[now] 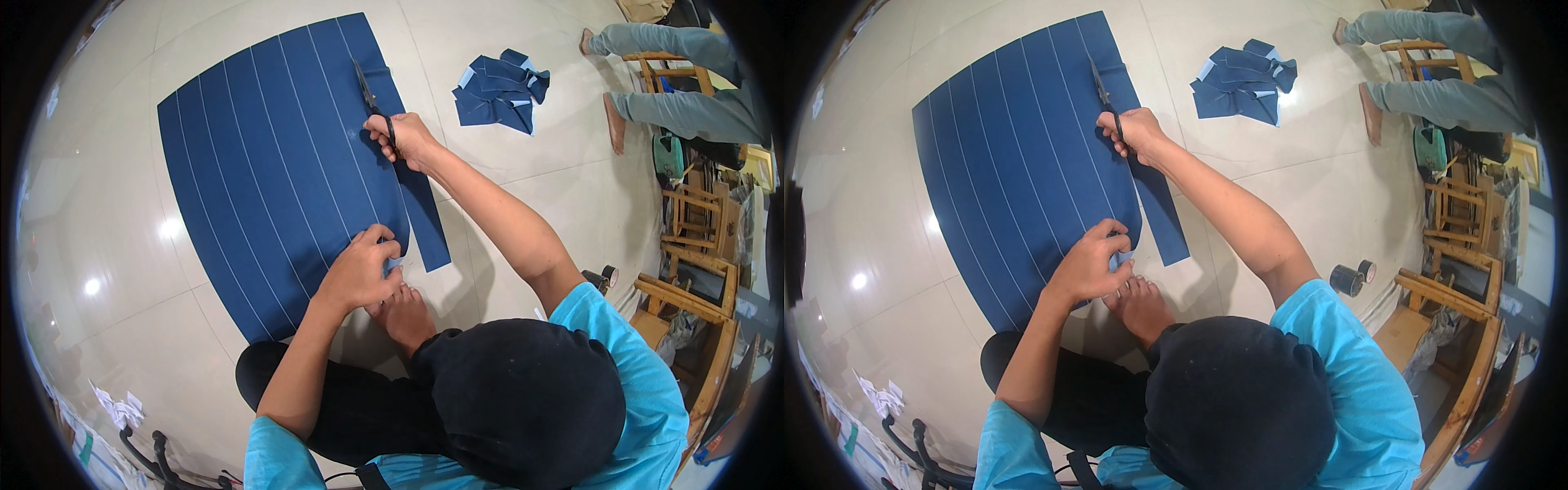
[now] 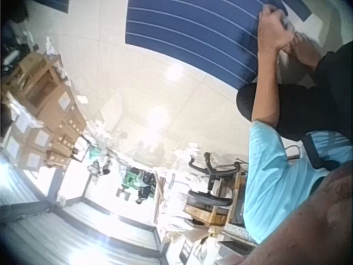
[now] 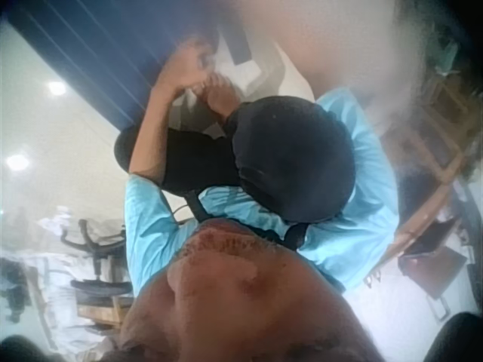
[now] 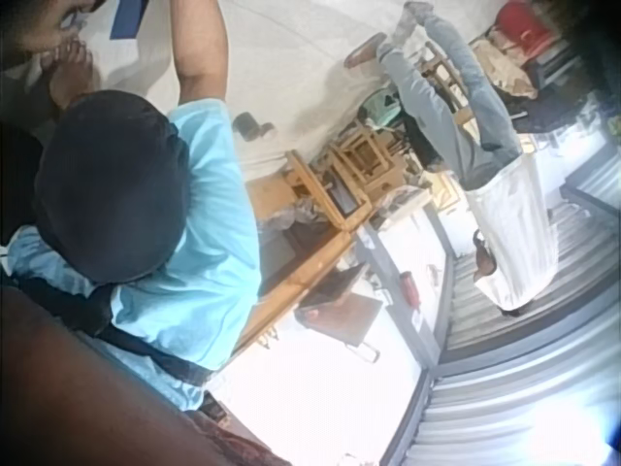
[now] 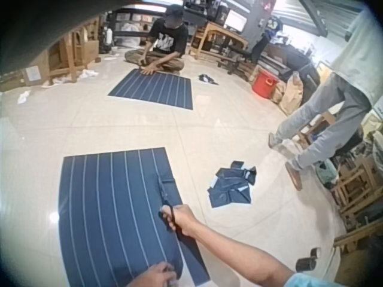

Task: The person sits on the floor and uses scissors to cut a large piece of blue fabric with white stripes into long strips. The person holds the fabric with one hand and cuts along the lines with the other, placing the cut strips aside.

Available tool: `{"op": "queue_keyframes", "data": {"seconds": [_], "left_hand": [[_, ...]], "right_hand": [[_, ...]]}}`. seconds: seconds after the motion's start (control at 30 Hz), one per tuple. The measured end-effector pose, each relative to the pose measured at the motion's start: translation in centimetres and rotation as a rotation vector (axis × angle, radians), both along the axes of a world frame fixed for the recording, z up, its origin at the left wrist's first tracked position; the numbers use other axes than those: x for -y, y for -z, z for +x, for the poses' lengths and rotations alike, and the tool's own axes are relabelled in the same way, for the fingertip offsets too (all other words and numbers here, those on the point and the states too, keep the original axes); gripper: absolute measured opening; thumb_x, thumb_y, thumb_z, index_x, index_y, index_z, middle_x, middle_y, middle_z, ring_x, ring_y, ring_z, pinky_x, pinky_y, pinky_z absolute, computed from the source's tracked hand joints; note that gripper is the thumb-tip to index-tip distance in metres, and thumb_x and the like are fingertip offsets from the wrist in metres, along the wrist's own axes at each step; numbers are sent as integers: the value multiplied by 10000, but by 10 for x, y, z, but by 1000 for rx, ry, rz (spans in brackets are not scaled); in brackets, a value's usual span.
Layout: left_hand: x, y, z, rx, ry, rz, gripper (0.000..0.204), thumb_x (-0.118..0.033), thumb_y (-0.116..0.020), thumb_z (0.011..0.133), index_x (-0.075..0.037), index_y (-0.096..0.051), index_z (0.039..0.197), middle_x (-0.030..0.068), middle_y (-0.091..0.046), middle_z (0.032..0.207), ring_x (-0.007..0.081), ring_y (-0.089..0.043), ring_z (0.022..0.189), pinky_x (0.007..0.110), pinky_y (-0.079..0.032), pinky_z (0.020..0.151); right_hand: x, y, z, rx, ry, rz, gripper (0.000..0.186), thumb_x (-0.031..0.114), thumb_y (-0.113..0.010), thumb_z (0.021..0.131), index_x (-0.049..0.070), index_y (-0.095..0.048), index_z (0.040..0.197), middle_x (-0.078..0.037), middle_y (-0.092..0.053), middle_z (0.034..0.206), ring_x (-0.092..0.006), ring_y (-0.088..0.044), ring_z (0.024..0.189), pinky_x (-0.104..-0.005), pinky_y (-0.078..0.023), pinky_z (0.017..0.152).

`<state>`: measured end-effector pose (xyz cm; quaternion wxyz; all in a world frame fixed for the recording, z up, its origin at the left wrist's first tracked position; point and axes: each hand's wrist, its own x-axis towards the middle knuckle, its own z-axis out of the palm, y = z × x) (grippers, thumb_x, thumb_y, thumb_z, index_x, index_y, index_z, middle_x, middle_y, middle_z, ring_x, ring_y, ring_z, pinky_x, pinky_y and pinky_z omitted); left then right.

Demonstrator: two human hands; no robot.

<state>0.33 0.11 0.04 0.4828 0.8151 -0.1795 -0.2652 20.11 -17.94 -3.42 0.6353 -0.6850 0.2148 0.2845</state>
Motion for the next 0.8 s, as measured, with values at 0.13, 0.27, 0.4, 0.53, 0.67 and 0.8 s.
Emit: {"op": "queue_keyframes", "data": {"seconds": [0.13,0.27,0.4,0.53,0.67,0.8], "left_hand": [[0,1,-1,25,-4,-7,247,-177,-756,886,1,-754,1057,227,-669,1386,441,-684,1212,499,-571,1033],[0,-1,-1,44,-1,-2,223,-172,-764,900,4,-732,1034,226,-669,1376,432,-687,1205,496,-573,1021],[-1,-4,-1,45,-4,11,220,-169,-762,901,6,-727,1030,221,-669,1375,430,-685,1209,499,-572,1020],[0,-5,0,45,-4,14,216,-168,-762,901,7,-724,1022,214,-671,1367,425,-684,1203,497,-573,1015],[-1,-2,-1,38,-9,9,214,-169,-764,901,6,-722,1016,208,-671,1365,421,-684,1196,494,-575,1012],[0,-2,0,36,-2,10,211,-169,-764,902,4,-723,1016,211,-668,1372,421,-684,1201,495,-574,1016]], "right_hand": [[-1,2,3,-3,-28,-20,325,296,-879,881,37,-687,842,-19,-592,692,-115,-543,519,-277,-407,452],[-1,4,3,-4,-32,-23,326,309,-880,897,48,-687,868,-11,-588,696,-111,-542,522,-269,-412,453],[-3,5,4,-4,5,17,297,246,-862,852,14,-684,804,-36,-600,689,-127,-547,514,-293,-398,453],[-2,5,5,-3,4,10,279,226,-855,859,13,-684,805,-38,-601,690,-126,-546,514,-289,-396,451],[-5,3,5,-3,-2,5,265,210,-849,865,16,-682,797,-41,-604,686,-125,-547,515,-287,-401,449],[-4,3,5,4,-9,2,264,202,-848,867,15,-678,791,-44,-606,680,-123,-552,517,-288,-407,448]]}}
